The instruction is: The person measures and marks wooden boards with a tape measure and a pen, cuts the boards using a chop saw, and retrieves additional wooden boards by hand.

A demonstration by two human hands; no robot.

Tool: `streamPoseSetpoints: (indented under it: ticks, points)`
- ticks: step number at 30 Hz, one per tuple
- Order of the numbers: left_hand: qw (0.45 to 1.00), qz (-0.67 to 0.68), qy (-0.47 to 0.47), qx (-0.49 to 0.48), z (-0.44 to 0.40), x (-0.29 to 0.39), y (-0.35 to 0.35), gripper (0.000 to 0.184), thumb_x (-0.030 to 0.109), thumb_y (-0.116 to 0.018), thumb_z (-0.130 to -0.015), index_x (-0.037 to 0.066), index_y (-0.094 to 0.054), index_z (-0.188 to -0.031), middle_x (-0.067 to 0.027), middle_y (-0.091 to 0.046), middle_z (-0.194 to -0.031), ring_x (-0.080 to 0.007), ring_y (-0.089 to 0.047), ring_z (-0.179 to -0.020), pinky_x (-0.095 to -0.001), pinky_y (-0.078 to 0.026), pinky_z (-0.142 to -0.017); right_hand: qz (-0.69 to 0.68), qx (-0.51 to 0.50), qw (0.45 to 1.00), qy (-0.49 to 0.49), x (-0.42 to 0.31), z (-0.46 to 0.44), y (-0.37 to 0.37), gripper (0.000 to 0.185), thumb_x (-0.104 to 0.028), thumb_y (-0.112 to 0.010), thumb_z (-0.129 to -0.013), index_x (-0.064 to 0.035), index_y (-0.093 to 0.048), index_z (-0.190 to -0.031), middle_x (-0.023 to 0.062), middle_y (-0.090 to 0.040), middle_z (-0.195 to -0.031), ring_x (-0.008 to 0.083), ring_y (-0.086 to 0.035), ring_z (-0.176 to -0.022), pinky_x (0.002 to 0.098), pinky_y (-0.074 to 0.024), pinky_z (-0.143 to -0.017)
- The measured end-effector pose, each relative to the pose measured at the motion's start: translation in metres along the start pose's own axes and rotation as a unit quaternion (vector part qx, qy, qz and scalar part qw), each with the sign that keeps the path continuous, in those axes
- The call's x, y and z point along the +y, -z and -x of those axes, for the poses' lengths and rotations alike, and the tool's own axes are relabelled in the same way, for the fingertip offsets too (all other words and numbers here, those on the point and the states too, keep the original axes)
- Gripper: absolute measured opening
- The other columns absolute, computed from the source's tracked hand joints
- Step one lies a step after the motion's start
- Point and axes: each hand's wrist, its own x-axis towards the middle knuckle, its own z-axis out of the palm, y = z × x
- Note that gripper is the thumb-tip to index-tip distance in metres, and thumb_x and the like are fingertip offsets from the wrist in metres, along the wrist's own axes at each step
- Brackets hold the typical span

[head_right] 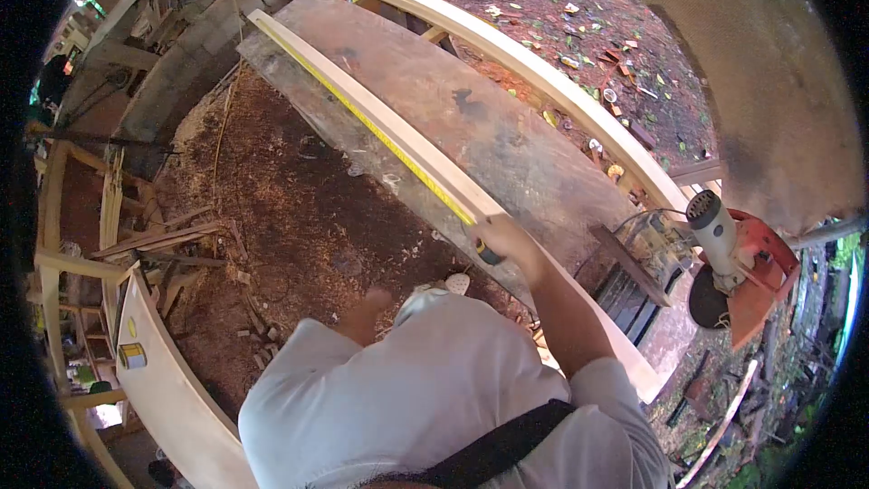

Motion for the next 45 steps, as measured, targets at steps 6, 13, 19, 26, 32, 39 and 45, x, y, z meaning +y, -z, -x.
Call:
streamPoseSetpoints:
  ticks: [6,13,19,26,32,39,45]
  points:
    - [0.958,-0.206,0.002,-0.201,0.061,-0.122,-0.016,0.046,0.033,-0.06,-0.086,-0.007,-0.066,-0.106,-0.0255,-0.07,-0.098,-0.0385,-0.066,-0.094,-0.0461,-0.049,-0.082,-0.081,-0.033,0.995,-0.036,-0.033,-0.09,-0.019,0.029,-0.031,-0.07,-0.076,-0.0027,-0.071,-0.083,0.0081,-0.065,-0.072,0.0186,-0.059,-0.054,0.0385,-0.0442,-0.047]
    - [0.976,-0.155,-0.033,-0.151,0.022,-0.088,0.006,0.049,0.029,-0.059,-0.082,-0.006,-0.065,-0.115,-0.0265,-0.07,-0.1,-0.0392,-0.067,-0.099,-0.0441,-0.051,-0.083,-0.057,0.014,0.998,0.027,-0.104,-0.116,-0.01,0.024,-0.028,-0.064,-0.082,-0.0053,-0.067,-0.088,0.0081,-0.059,-0.068,0.0208,-0.058,-0.057,0.0416,-0.0431,-0.047]
    - [0.994,0.106,-0.036,0.022,-0.015,0.036,0.041,0.049,0.033,-0.062,-0.079,-0.009,-0.068,-0.104,-0.0299,-0.069,-0.095,-0.0403,-0.068,-0.098,-0.0455,-0.05,-0.083,0.007,0.083,0.99,0.118,-0.099,-0.107,-0.002,0.022,-0.029,-0.064,-0.08,-0.0078,-0.066,-0.087,0.0088,-0.06,-0.072,0.0224,-0.059,-0.06,0.0427,-0.0456,-0.05]
    - [0.992,0.119,-0.025,0.02,0.009,0.065,0.049,0.049,0.04,-0.067,-0.079,-0.009,-0.067,-0.088,-0.0265,-0.068,-0.088,-0.0384,-0.066,-0.088,-0.0455,-0.049,-0.077,-0.016,0.016,1.0,-0.017,-0.093,-0.121,-0.008,0.023,-0.029,-0.066,-0.078,-0.0086,-0.068,-0.088,0.0094,-0.059,-0.072,0.0207,-0.056,-0.054,0.0426,-0.044,-0.044]
    - [0.972,-0.18,-0.1,-0.113,0.014,-0.074,-0.004,0.042,0.032,-0.054,-0.085,-0.003,-0.071,-0.102,-0.0304,-0.068,-0.098,-0.0415,-0.067,-0.102,-0.0457,-0.052,-0.088,-0.009,0.015,0.998,-0.068,-0.06,-0.122,-0.02,0.025,-0.031,-0.066,-0.081,-0.0078,-0.071,-0.09,0.0072,-0.059,-0.072,0.0198,-0.057,-0.056,0.0408,-0.048,-0.049]
    - [0.946,-0.254,-0.086,-0.182,0.046,-0.127,-0.011,0.037,0.028,-0.052,-0.088,0.0,-0.072,-0.101,-0.0254,-0.07,-0.093,-0.0394,-0.069,-0.092,-0.0455,-0.054,-0.082,-0.001,-0.005,0.999,-0.052,-0.067,-0.107,-0.012,0.035,-0.034,-0.066,-0.079,-0.0038,-0.072,-0.096,0.0131,-0.064,-0.079,0.0236,-0.063,-0.067,0.0431,-0.0511,-0.054]
    - [0.895,-0.354,-0.215,-0.163,0.006,-0.079,0.007,0.033,0.028,-0.055,-0.086,0.003,-0.074,-0.097,-0.0192,-0.072,-0.088,-0.0369,-0.07,-0.081,-0.045,-0.056,-0.075,0.049,-0.004,0.999,-0.017,0.002,-0.054,-0.002,0.042,-0.04,-0.065,-0.078,-0.0026,-0.072,-0.097,0.0145,-0.069,-0.086,0.0247,-0.066,-0.075,0.0407,-0.052,-0.065]
